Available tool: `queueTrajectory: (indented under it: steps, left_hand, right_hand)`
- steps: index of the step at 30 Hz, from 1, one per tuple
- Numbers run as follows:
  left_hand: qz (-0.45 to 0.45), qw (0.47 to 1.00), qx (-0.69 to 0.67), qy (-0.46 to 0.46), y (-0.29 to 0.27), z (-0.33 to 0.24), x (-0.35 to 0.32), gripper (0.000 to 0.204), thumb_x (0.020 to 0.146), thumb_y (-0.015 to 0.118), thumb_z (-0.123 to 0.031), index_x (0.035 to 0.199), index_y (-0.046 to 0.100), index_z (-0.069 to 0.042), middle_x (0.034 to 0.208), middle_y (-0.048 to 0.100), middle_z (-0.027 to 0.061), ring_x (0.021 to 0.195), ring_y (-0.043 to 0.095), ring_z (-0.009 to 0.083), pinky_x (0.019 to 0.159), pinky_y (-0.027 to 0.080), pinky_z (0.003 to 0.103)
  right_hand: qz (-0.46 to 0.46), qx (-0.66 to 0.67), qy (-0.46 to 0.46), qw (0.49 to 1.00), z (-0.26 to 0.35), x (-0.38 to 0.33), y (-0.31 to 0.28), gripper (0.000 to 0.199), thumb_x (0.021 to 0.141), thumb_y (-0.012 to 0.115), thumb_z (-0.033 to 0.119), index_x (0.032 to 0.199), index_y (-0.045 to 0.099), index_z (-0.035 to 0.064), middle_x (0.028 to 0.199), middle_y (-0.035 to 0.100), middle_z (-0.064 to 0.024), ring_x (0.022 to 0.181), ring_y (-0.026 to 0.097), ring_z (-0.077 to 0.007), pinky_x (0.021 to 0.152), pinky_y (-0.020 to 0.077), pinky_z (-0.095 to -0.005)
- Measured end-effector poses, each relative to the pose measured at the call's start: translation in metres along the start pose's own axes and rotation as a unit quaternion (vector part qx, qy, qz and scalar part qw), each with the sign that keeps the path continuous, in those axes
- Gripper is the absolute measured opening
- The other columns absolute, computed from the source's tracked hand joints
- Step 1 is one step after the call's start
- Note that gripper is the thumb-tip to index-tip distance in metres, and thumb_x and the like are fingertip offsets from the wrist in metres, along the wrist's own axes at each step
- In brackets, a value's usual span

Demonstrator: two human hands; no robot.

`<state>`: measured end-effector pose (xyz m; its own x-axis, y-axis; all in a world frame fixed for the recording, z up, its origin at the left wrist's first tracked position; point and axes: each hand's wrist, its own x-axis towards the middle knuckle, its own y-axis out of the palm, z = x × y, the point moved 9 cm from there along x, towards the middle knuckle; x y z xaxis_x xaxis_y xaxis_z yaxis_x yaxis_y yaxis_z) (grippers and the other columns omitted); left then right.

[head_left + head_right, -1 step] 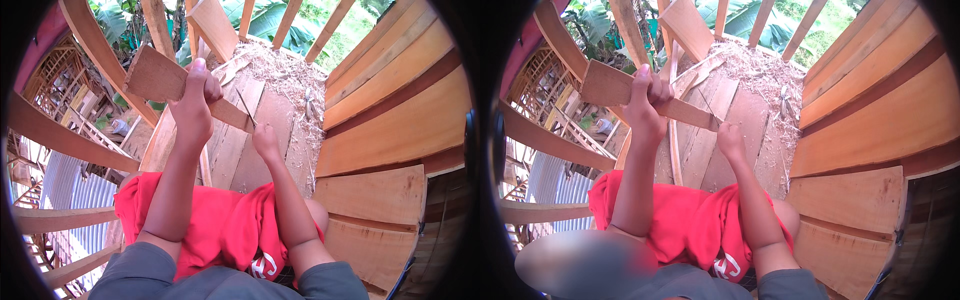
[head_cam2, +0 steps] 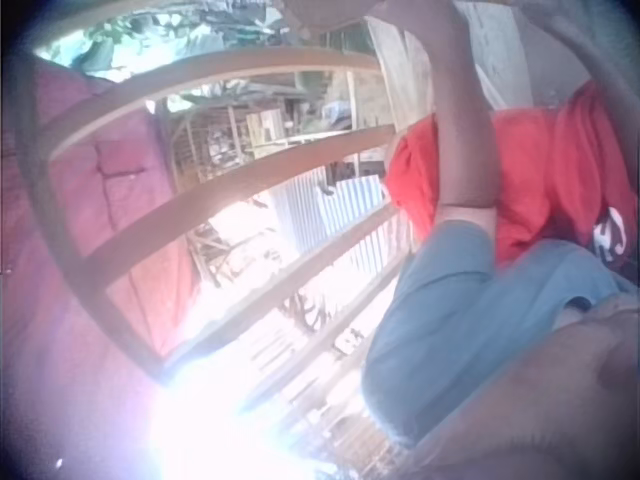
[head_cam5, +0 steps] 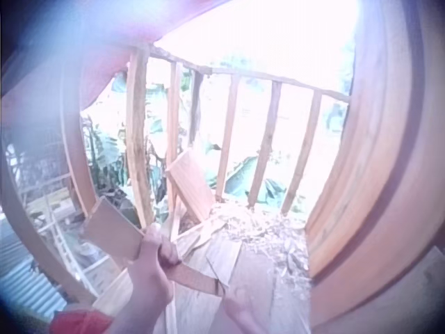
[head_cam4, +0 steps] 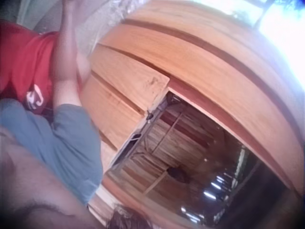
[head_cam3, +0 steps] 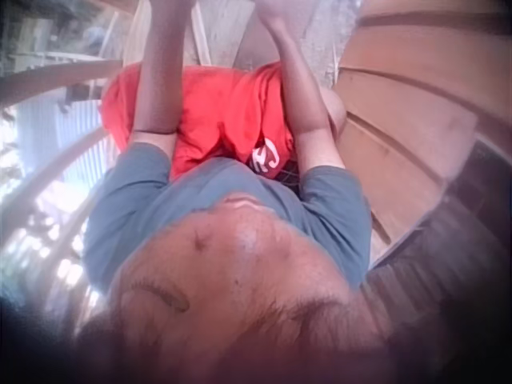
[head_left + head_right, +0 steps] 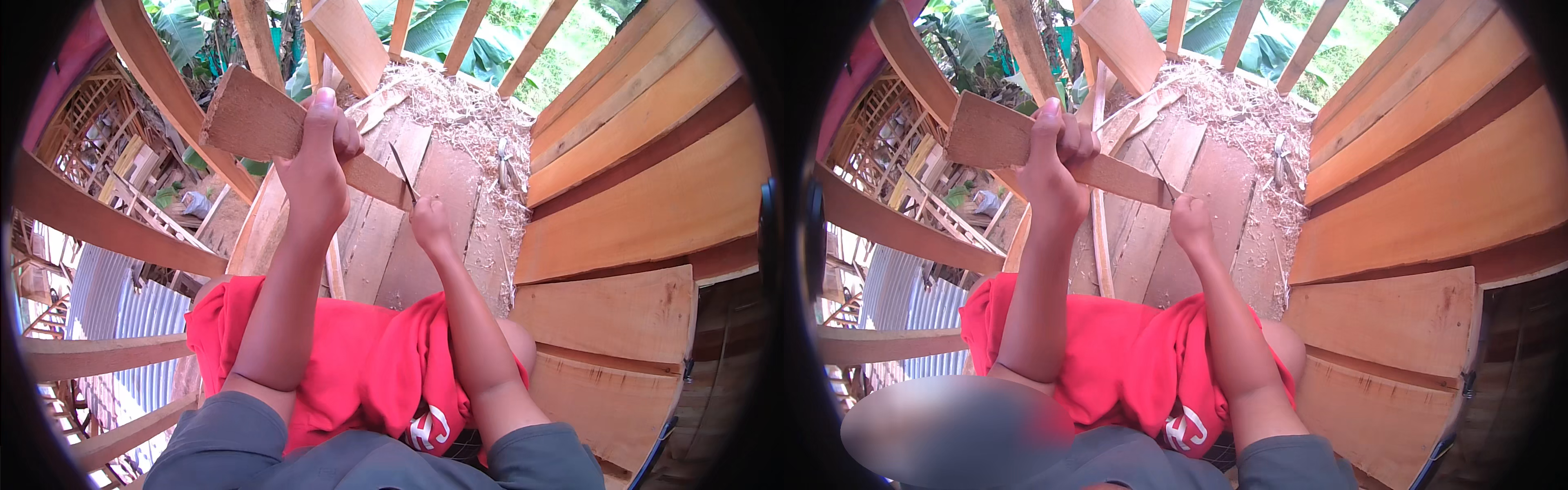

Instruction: The person carves a small rectangular piece of wood using a knife, holding the wood in their left hand and shaving off thin strips with their right hand. The person sits on a wooden floor structure, likely a raised platform or deck, while performing the task.

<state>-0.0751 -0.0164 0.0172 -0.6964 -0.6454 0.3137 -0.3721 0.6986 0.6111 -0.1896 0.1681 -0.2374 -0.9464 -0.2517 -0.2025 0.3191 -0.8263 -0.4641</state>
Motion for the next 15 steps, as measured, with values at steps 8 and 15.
queueTrajectory:
  steps: [8,15]
  left_hand:
    - [0.025,0.999,-0.031,-0.017,0.003,0.000,-0.002,0.031,0.095,0.050,-0.017,0.069,0.033,-0.014,0.055,0.021,-0.0060,0.049,0.022,0.0076,0.051,0.024,0.026]
    - [0.049,0.998,0.033,0.005,0.013,-0.004,-0.015,0.035,0.096,0.050,-0.015,0.066,0.033,-0.013,0.054,0.024,-0.0047,0.048,0.020,0.0080,0.049,0.023,0.027]
  right_hand:
    - [-0.018,-0.075,0.092,0.993,-0.024,-0.002,-0.019,0.059,0.091,0.033,0.037,0.093,0.064,-0.0136,0.095,0.060,-0.0393,0.100,0.060,-0.0493,0.091,0.0452,-0.0491]
    - [-0.052,-0.099,0.005,0.994,0.021,-0.008,-0.020,0.047,0.090,0.034,0.035,0.073,0.057,-0.0029,0.061,0.052,-0.0128,0.051,0.049,-0.0248,0.048,0.0367,-0.0391]
